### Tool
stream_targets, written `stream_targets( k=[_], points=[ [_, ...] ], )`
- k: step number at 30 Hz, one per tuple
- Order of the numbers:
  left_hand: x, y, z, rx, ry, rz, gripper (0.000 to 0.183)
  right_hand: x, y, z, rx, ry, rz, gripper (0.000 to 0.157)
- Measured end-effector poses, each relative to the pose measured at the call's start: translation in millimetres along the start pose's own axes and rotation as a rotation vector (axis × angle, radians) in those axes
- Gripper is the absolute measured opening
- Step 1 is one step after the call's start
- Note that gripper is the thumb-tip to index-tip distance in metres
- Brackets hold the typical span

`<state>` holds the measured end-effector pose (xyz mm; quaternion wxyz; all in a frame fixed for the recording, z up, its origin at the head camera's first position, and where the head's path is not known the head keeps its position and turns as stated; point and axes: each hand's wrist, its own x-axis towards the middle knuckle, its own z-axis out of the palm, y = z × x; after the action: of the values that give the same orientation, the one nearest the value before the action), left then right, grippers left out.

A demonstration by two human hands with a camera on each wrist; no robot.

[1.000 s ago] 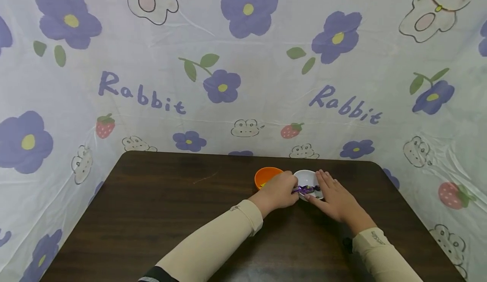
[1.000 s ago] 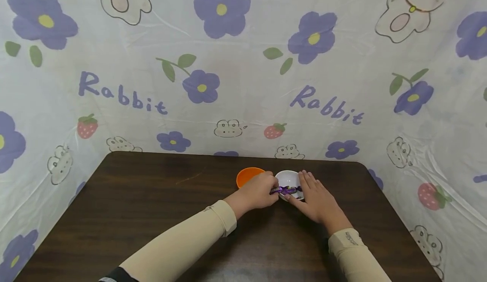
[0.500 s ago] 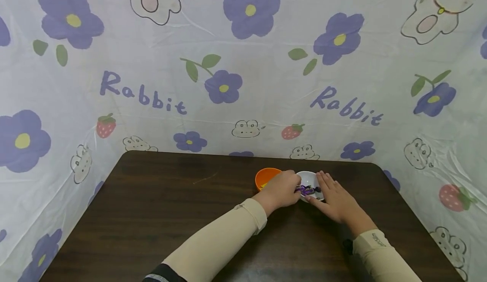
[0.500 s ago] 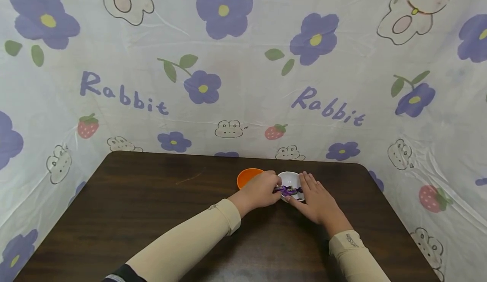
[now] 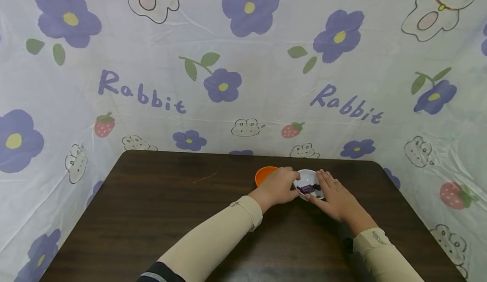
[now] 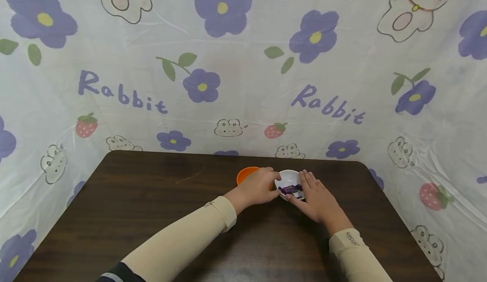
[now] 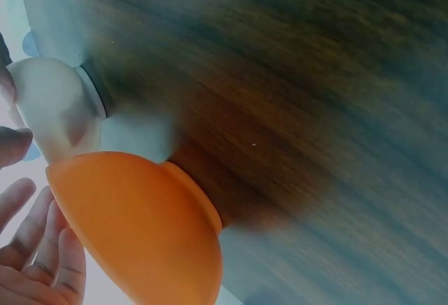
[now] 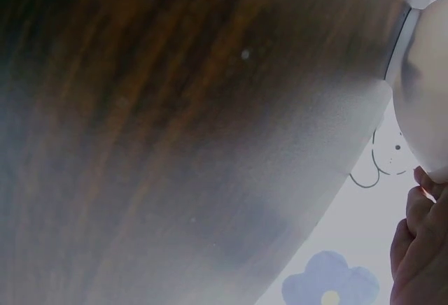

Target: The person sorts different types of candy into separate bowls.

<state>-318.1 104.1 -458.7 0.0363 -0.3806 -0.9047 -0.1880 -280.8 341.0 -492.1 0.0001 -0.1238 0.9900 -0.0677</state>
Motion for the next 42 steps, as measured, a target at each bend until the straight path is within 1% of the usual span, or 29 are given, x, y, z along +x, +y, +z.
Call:
stream_targets(
  k=[8, 12, 15, 19, 23, 25, 31, 34, 37, 42],
  points=[
    [-11.9, -1.7, -15.7, 0.025, -0.001, 0.008, 0.035, 5, 2, 2.6, -0.017, 0.015, -0.022, 0.101],
    [-19.3, -6.0, -19.1, 0.11, -0.013, 0.036, 0.033, 7, 3, 3.9, -0.014, 0.013, -0.024, 0.101],
    [-25.1, -12.2, -17.3, 0.164, -0.019, 0.051, 0.031, 8, 3, 3.7, -0.006, 0.01, -0.024, 0.101],
    [-33.5, -22.0, -16.4, 0.152, -0.01, 0.042, 0.03, 11, 3, 3.1, 0.002, -0.004, -0.019, 0.103],
    [-42.1, -30.0, -18.7, 0.156, 0.021, 0.034, 0.03, 15, 4, -0.1, 0.011, -0.019, -0.016, 0.104],
    [-47.8, -33.9, -21.0, 0.155, 0.028, 0.018, 0.031, 15, 4, -2.4, 0.017, -0.024, -0.017, 0.104],
    [-69.6, -49.7, -32.0, 0.136, 0.016, -0.035, 0.04, 17, 2, -6.3, 0.051, -0.066, 0.021, 0.109],
    [-82.2, -58.1, -40.5, 0.119, 0.019, -0.056, 0.042, 16, 2, -7.8, 0.062, -0.077, 0.036, 0.11],
    [-96.5, -65.9, -49.0, 0.097, 0.033, -0.077, 0.04, 14, 4, -9.4, 0.048, -0.046, 0.027, 0.108],
    [-123.3, -74.7, -61.0, 0.082, 0.07, -0.101, 0.04, 7, 6, -11.4, 0.014, 0.048, 0.003, 0.098]
  ],
)
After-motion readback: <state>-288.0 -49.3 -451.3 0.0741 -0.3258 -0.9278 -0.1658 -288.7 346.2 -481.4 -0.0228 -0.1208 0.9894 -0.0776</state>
